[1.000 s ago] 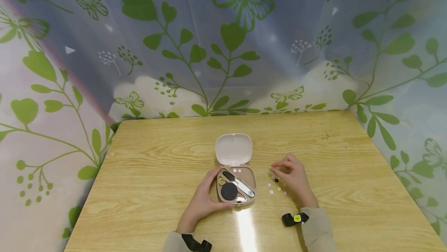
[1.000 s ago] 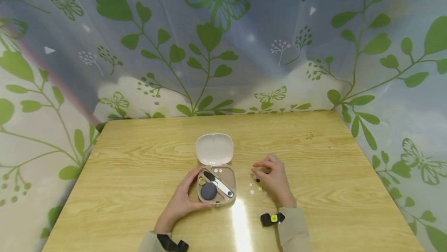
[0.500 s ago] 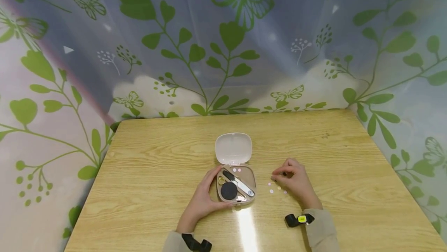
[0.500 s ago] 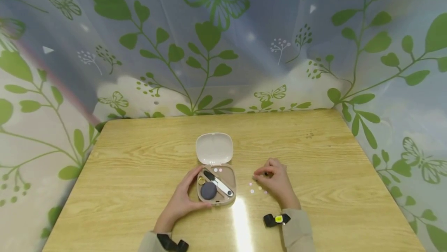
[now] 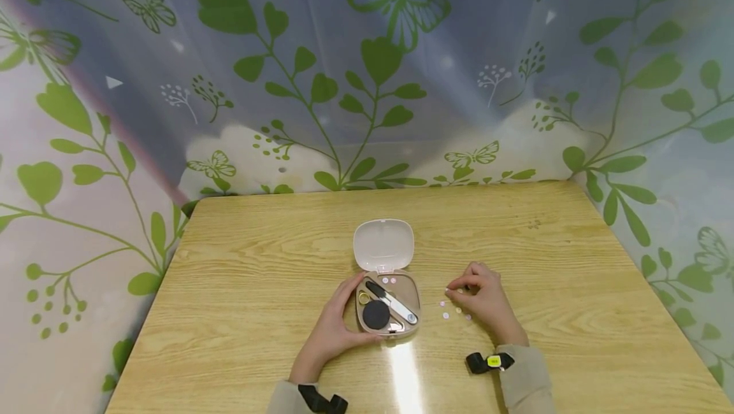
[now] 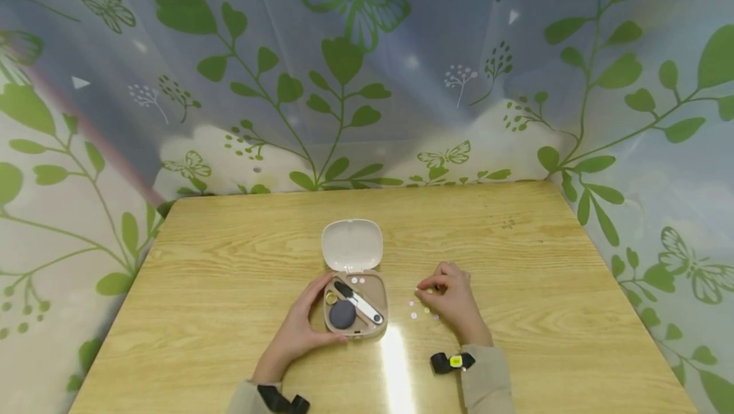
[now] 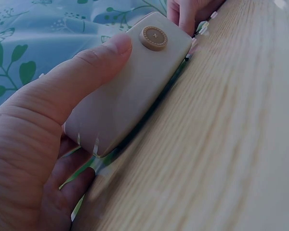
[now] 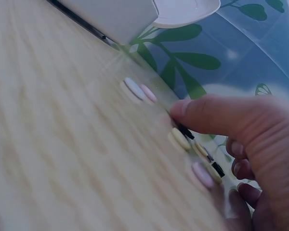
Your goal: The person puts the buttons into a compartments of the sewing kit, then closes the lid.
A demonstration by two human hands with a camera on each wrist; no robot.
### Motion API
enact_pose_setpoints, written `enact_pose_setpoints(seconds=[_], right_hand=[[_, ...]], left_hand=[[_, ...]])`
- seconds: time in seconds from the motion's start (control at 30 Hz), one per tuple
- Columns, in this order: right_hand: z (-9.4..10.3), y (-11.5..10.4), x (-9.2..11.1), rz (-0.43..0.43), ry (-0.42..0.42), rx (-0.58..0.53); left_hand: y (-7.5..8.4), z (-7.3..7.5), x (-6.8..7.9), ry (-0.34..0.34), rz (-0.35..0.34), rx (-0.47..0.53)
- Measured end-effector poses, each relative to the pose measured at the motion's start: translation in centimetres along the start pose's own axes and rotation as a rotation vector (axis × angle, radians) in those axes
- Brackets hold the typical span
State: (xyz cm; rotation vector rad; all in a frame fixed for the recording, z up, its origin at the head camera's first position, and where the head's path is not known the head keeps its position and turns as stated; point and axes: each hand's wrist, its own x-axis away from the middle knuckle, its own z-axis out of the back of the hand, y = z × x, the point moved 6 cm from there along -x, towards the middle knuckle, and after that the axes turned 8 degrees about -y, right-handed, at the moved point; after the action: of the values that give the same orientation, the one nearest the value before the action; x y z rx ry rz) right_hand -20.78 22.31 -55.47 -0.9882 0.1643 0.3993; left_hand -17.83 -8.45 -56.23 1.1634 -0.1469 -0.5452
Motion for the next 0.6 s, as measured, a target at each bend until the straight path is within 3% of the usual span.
enact_pose_setpoints(seconds=[0.33,0.6], right_hand=[[0.07,-0.04,-0.06,-0.004,0.020,0.037],[0.14,-0.54,-0.54,-0.008,-0.007,0.030]], left_hand=[[-0.22,-0.03,0.06,-0.008,0.003,-0.031],[-0.13,-0.11,0.03,0.006,0.006,0.003]])
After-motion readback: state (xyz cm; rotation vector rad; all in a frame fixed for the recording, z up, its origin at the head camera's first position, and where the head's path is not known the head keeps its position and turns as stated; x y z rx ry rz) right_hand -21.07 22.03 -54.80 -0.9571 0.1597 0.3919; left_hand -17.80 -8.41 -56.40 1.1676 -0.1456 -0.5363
